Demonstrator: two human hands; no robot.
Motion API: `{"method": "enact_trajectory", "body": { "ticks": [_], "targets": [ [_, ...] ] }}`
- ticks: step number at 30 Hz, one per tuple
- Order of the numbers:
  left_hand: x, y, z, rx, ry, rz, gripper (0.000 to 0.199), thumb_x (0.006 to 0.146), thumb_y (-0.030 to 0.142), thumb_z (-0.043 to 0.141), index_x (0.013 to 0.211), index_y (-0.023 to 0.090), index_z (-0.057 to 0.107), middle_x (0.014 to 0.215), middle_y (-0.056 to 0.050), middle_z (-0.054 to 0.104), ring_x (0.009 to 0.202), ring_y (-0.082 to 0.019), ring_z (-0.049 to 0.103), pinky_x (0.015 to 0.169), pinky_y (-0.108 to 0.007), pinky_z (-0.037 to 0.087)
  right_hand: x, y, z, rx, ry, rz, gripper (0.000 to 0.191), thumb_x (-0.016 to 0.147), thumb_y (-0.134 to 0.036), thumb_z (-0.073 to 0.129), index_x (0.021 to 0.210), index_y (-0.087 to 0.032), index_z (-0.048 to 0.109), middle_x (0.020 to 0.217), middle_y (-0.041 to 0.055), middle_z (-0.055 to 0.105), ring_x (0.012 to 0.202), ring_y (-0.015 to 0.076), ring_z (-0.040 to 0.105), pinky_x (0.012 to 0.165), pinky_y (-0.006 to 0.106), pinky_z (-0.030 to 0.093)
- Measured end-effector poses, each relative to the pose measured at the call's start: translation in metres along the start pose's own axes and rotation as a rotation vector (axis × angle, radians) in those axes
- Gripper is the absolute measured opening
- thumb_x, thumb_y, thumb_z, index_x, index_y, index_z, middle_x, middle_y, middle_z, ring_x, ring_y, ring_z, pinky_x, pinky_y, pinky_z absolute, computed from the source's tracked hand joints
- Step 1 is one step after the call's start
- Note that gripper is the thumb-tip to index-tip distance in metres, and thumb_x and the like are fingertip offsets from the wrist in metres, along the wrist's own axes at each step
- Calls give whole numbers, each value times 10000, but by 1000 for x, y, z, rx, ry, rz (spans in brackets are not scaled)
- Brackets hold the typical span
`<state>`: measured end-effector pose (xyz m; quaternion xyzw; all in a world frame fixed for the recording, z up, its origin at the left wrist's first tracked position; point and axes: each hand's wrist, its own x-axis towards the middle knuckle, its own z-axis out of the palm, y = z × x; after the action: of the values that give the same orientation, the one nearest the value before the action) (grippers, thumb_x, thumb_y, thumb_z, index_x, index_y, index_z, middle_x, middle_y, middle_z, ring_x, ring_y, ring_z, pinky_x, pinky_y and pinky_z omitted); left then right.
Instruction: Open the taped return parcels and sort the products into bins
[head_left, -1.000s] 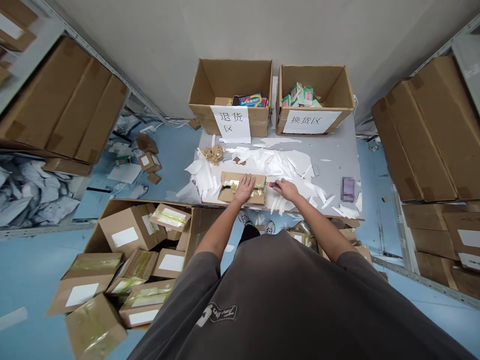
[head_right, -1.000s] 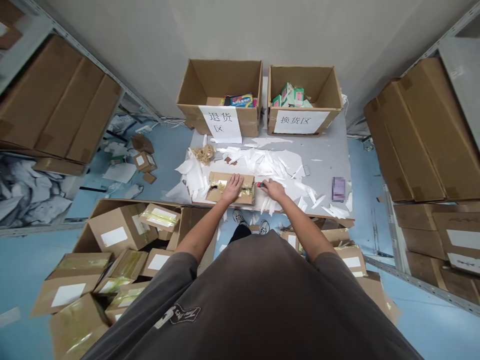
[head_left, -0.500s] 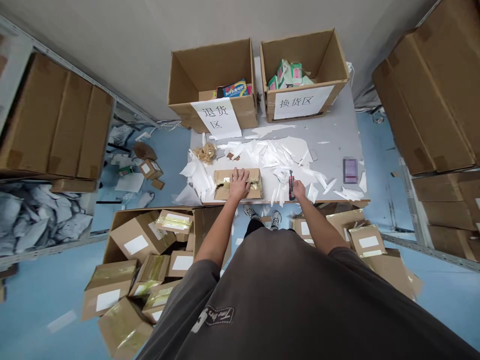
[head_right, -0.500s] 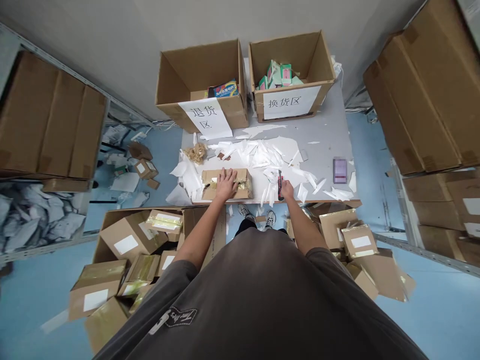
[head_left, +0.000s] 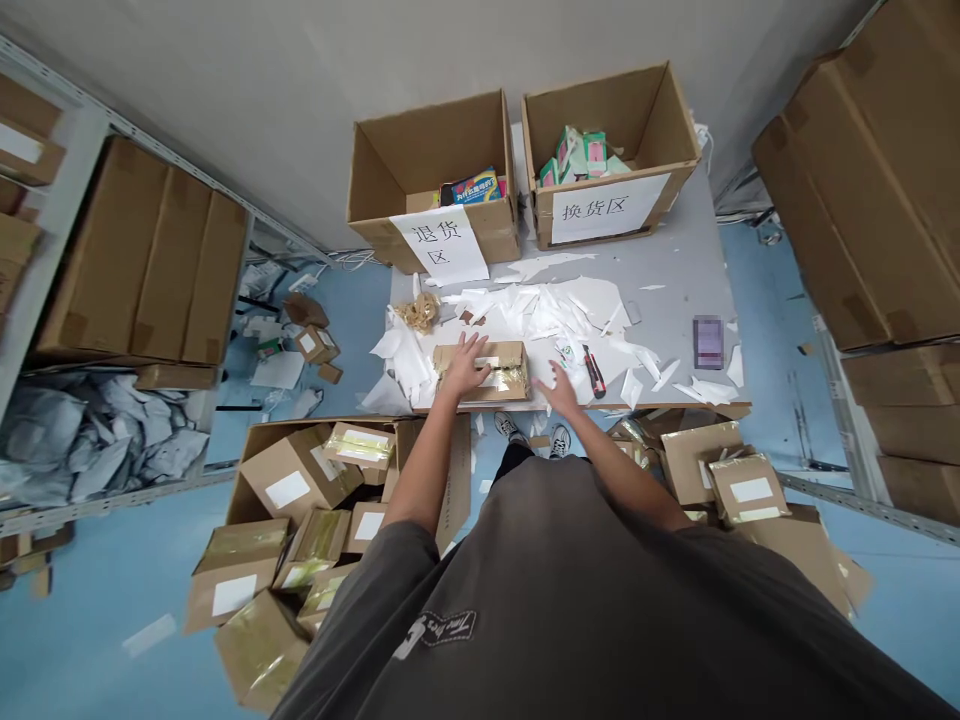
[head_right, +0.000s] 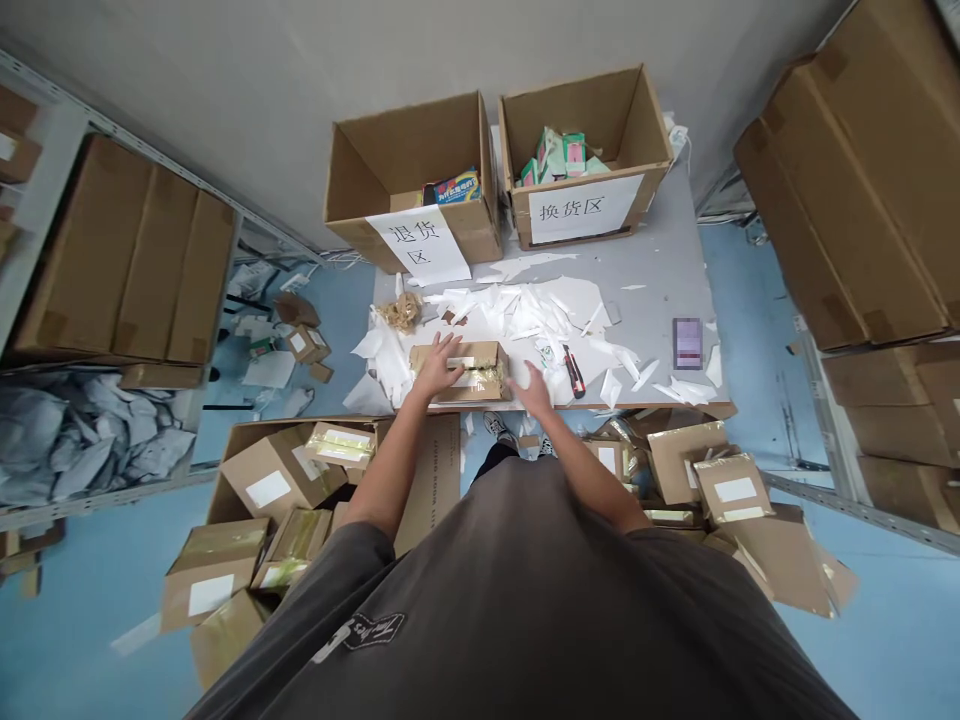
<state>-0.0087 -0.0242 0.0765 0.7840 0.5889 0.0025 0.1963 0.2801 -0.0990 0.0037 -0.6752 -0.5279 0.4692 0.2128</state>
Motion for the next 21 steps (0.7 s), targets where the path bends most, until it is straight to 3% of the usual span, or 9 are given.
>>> {"method": "enact_trajectory", "body": {
  "ticks": [3, 6, 10, 14, 17, 21],
  "targets": [
    [6, -18, -8, 79, -128, -117, 943, 922, 427, 750, 1757, 220, 362, 1836, -146, 284, 1719, -459, 114, 1356, -665, 243, -6, -32, 39, -15, -154, 75, 995, 942, -556, 716, 1752, -180, 276, 1644, 202, 544, 1440, 322, 607, 1143, 437, 546],
    [-4, -34, -6, 92, -232, -232, 1006, 913, 517, 771, 1773, 255, 321, 1853, -148, 225, 1710, -475, 145, 1336, -699, 250, 7, -45, 47, -117, -168, 124, 909, 950, -457, 709, 1724, -171, 327, 1555, 193, 624, 1378, 318, 660, 1128, 425, 558],
    [-37, -28, 18, 45, -127, -280, 856, 1049, 586, 555, 1784, 238, 287, 1870, -141, 151, 1731, -419, 86, 1341, -681, 243, 43, -48, 25, -227, -120, 67, 829, 947, -426, 731, 1672, -167, 423, 1537, 201, 642, 1374, 334, 662, 1109, 416, 561],
    [-65, 10, 51, 20, 35, -423, 733, 1100, 561, 417, 1752, 229, 380, 1865, -179, 145, 1713, -478, 108, 1283, -762, 265, 82, -59, -1, -273, -160, 20, 896, 887, -421, 824, 1652, -140, 453, 1522, 218, 656, 1336, 353, 668, 1081, 431, 555],
    [-69, 32, 62, 14, 102, -483, 787, 1035, 623, 543, 1714, 236, 452, 1827, -222, 258, 1660, -537, 220, 1234, -784, 316, 101, -66, -15, -324, -121, 11, 925, 833, -398, 885, 1615, -94, 494, 1547, 260, 628, 1339, 374, 644, 1079, 446, 537],
    [-62, 28, 56, -2, 137, -497, 1017, 880, 746, 721, 1717, 247, 429, 1687, -231, 478, 1537, -497, 425, 1276, -701, 324, 88, -56, -16, -349, 6, -15, 967, 866, -447, 837, 1667, -102, 421, 1591, 273, 580, 1388, 381, 612, 1115, 476, 536]
  ]
}}
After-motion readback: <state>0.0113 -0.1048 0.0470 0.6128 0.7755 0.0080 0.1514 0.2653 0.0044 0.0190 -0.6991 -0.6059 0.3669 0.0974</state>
